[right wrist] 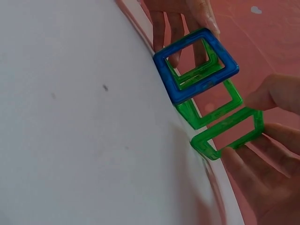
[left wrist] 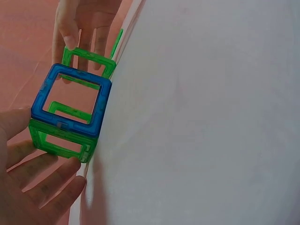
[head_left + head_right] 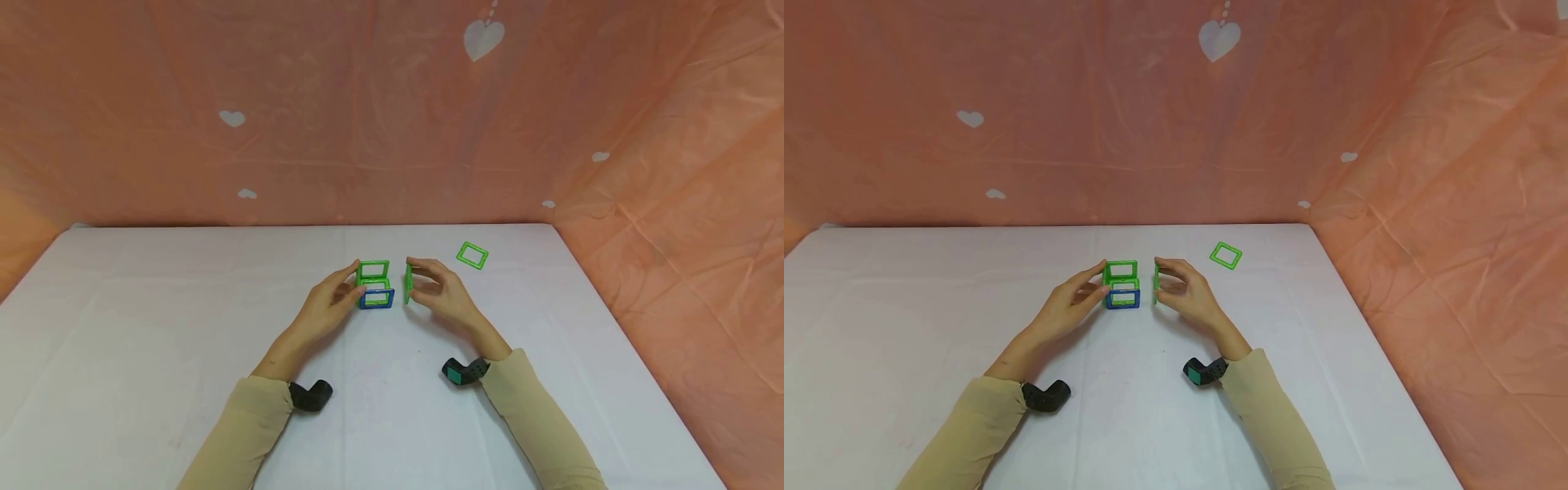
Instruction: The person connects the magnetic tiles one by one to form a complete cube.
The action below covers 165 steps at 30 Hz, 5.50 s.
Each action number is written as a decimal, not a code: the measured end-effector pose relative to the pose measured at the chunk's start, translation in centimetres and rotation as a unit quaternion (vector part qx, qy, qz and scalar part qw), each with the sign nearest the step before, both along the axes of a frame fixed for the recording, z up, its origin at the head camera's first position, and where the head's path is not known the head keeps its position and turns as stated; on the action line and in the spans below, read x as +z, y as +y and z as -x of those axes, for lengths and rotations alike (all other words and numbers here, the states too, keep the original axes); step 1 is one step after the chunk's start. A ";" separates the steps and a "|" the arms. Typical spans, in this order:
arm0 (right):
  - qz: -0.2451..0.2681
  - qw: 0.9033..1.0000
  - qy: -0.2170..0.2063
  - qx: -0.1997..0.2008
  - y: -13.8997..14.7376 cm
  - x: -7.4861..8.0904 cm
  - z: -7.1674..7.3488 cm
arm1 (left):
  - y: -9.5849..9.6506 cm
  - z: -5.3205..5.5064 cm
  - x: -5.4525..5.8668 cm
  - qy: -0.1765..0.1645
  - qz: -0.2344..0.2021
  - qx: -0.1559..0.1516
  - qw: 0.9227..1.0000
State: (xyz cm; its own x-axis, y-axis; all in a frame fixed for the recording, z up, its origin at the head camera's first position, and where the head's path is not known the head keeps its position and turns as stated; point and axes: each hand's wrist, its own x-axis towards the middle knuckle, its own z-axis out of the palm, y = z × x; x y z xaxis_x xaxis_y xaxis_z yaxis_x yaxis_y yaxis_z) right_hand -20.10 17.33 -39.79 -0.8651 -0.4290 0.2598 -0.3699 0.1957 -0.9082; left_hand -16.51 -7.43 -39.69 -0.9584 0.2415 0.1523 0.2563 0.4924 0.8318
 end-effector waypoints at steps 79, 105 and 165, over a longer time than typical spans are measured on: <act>-0.133 0.974 0.003 -0.184 4.0 2.1 2.2 | 0.1 -0.3 0.3 -0.022 0.015 -0.013 1.000; -0.276 0.938 -0.001 -0.208 8.0 0.9 4.6 | 0.2 -0.4 -0.1 -0.011 0.050 -0.028 0.998; -0.225 0.949 -0.003 -0.223 4.8 1.8 3.0 | 0.1 -0.5 0.1 -0.011 0.072 -0.025 0.997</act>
